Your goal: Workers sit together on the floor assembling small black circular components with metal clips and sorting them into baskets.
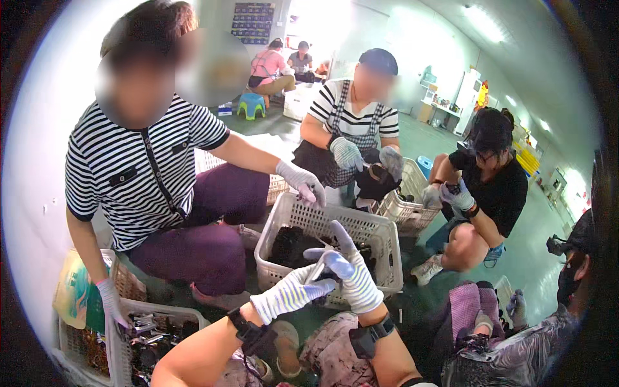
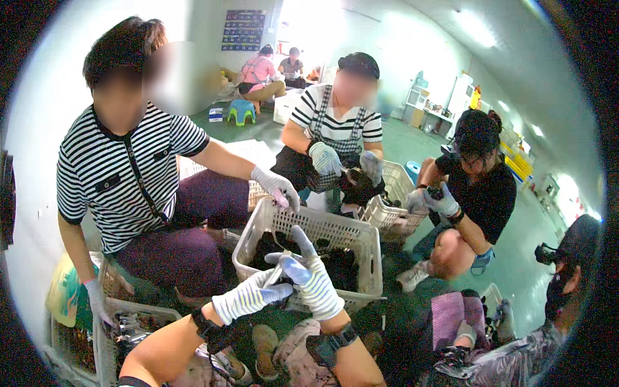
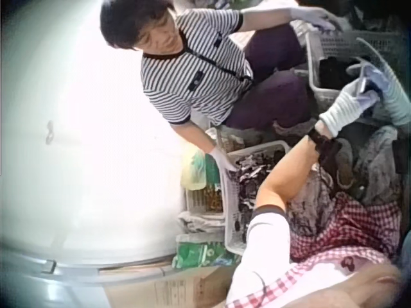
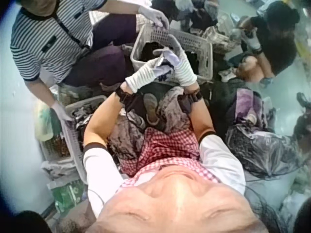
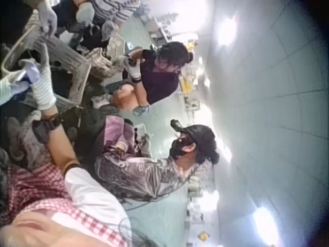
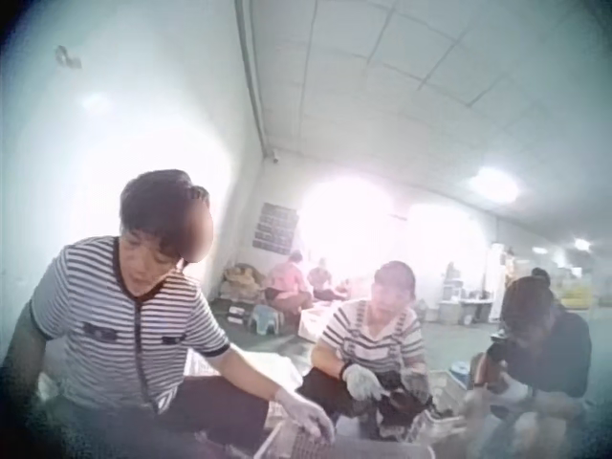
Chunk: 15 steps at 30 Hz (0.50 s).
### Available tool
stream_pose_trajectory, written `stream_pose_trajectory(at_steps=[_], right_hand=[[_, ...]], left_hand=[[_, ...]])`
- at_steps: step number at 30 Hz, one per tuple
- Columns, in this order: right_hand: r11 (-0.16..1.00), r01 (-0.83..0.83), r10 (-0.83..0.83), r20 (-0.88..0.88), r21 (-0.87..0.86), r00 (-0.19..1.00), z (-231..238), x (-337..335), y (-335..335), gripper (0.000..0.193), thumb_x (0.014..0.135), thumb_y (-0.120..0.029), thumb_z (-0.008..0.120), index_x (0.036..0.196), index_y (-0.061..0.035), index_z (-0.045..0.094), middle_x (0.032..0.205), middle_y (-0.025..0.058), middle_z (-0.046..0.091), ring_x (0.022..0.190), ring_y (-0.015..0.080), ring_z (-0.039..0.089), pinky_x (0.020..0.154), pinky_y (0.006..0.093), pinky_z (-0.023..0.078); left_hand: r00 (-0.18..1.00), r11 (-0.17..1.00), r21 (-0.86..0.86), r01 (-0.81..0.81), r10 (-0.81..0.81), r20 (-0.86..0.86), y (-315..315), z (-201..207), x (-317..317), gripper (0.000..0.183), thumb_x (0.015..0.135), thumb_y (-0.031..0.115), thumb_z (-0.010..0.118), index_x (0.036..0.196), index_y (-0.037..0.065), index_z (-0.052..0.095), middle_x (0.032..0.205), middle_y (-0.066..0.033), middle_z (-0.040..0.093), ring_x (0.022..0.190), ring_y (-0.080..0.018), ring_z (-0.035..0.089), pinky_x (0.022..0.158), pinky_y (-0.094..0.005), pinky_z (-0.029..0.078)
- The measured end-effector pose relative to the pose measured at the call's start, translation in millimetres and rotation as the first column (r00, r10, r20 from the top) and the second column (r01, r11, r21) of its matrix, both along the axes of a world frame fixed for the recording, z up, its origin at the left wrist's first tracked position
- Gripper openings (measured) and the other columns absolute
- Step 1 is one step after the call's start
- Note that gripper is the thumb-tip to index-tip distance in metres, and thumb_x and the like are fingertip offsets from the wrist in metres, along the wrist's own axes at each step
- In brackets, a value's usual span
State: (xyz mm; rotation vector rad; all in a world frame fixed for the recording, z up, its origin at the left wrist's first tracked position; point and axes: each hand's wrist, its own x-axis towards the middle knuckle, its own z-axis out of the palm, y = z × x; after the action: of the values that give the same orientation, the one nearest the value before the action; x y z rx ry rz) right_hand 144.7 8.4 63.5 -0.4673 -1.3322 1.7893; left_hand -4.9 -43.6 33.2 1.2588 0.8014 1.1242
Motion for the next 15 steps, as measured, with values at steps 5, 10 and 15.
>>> stream_pose_trajectory(at_steps=[5,10,15], right_hand=[[0.975,0.219,-0.214,-0.145,0.025,0.966,-4.5,1.7,4.1,0.025,0.094,-0.015,0.06,0.116,-0.005,0.058,0.101,0.013,0.066,0.086,0.0197,0.065,0.08,0.0335,0.054],[0.89,0.44,-0.437,-0.055,0.119,0.898,-5.3,3.3,-5.9,0.019,0.093,-0.009,0.058,0.112,-0.0059,0.057,0.09,0.0059,0.062,0.074,0.012,0.06,0.073,0.0285,0.052],[0.865,0.204,-0.262,0.066,0.458,0.963,-12.2,-5.9,-16.8,0.043,0.08,0.005,0.069,0.119,-0.0067,0.056,0.107,0.0036,0.062,0.082,0.0075,0.059,0.073,0.0244,0.049]], left_hand=[[0.988,0.967,-0.214,0.141,-0.124,0.092,-0.4,-2.3,-16.0,0.041,0.093,0.026,0.062,0.13,0.01,0.051,0.113,-0.0013,0.061,0.093,-0.0101,0.058,0.08,-0.0255,0.047],[0.772,0.958,-0.246,0.145,0.046,0.634,2.1,-1.2,-31.1,0.039,0.097,0.028,0.056,0.129,0.007,0.05,0.119,-0.0102,0.062,0.104,-0.0229,0.063,0.086,-0.039,0.055],[0.74,0.974,-0.22,0.057,0.107,0.664,1.0,6.7,-37.2,0.048,0.095,0.031,0.058,0.135,0.008,0.046,0.128,-0.0097,0.058,0.116,-0.0253,0.057,0.097,-0.043,0.049]])
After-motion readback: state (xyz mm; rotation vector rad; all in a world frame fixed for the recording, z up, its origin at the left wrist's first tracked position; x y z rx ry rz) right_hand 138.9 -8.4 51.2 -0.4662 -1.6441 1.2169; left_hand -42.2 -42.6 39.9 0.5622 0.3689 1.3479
